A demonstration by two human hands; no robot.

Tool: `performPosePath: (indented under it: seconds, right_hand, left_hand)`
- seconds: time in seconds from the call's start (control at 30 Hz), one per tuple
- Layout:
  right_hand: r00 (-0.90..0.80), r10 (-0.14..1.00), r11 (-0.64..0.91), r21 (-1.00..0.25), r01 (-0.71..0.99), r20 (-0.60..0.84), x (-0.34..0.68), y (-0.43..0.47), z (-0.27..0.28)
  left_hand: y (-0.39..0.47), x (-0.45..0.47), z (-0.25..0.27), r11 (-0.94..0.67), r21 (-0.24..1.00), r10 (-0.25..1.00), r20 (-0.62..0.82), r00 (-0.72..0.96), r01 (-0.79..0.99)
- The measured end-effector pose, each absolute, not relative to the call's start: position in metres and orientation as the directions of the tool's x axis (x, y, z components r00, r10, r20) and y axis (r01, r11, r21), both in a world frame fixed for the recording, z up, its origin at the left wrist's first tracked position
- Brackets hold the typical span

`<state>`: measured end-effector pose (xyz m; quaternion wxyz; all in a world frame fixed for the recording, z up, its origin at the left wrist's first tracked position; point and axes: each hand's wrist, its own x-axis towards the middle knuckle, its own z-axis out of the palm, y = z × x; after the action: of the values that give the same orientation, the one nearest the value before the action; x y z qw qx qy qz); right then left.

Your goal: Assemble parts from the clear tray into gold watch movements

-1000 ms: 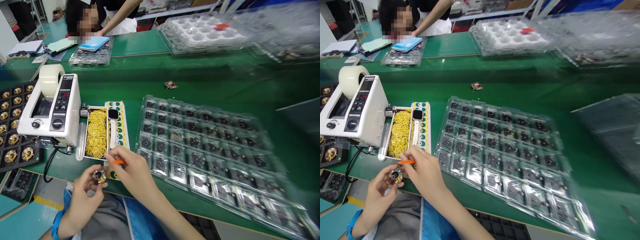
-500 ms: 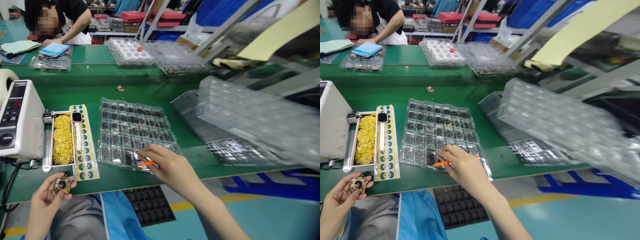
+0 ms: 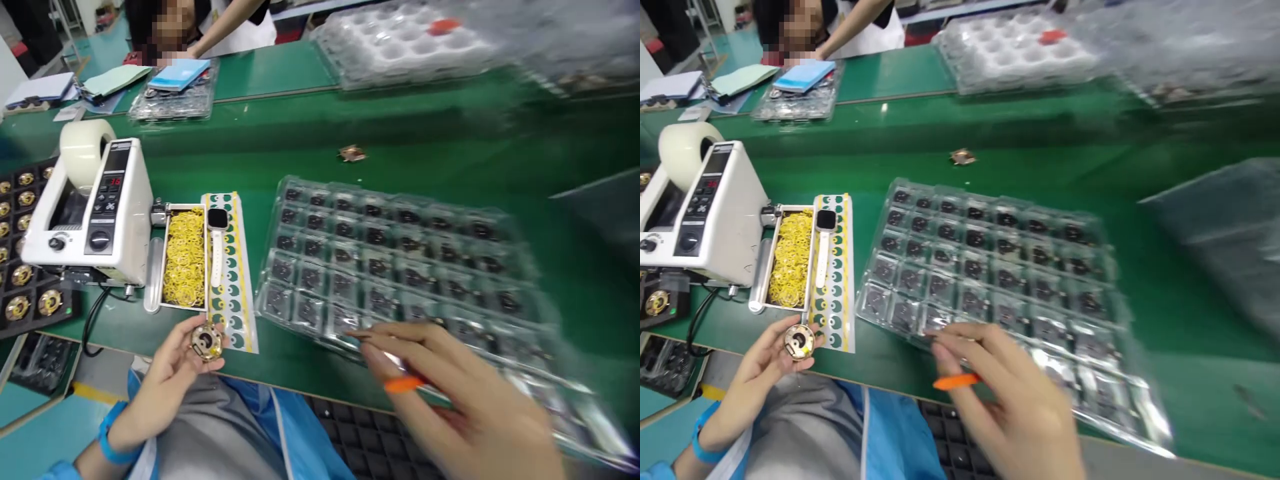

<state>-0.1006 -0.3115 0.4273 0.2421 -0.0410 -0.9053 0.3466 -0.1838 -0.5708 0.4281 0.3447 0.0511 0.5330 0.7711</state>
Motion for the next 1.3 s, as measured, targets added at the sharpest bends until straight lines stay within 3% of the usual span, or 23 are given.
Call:
performPosePath:
  seconds: [0.2,0.53,0.77,1.03,1.3]
  right_hand:
    - [-0.895,0.264,0.380,-0.892,-0.246,0.359,-0.131,-0.400,0.432]
    - [-0.987,0.155,0.014,-0.999,-0.040,0.042,-0.147,-0.402,0.433]
    - [-0.961,0.267,0.037,-0.997,-0.061,0.068,-0.150,-0.406,0.436]
    - [-0.950,0.293,0.085,-0.993,-0.084,0.105,-0.151,-0.407,0.436]
    - [-0.883,0.351,0.288,-0.933,-0.216,0.313,-0.150,-0.418,0.431]
  left_hand:
    - [-0.572,-0.176,0.435,-0.173,0.888,0.539,-0.277,-0.795,-0.427]
    - [-0.570,-0.176,0.440,-0.178,0.913,0.550,-0.217,-0.807,-0.367]
    - [-0.564,-0.176,0.438,-0.221,0.899,0.542,-0.209,-0.814,-0.378]
    - [-0.561,-0.175,0.435,-0.260,0.892,0.530,-0.187,-0.827,-0.369]
    - [-0.557,-0.177,0.436,-0.300,0.885,0.526,-0.158,-0.836,-0.356]
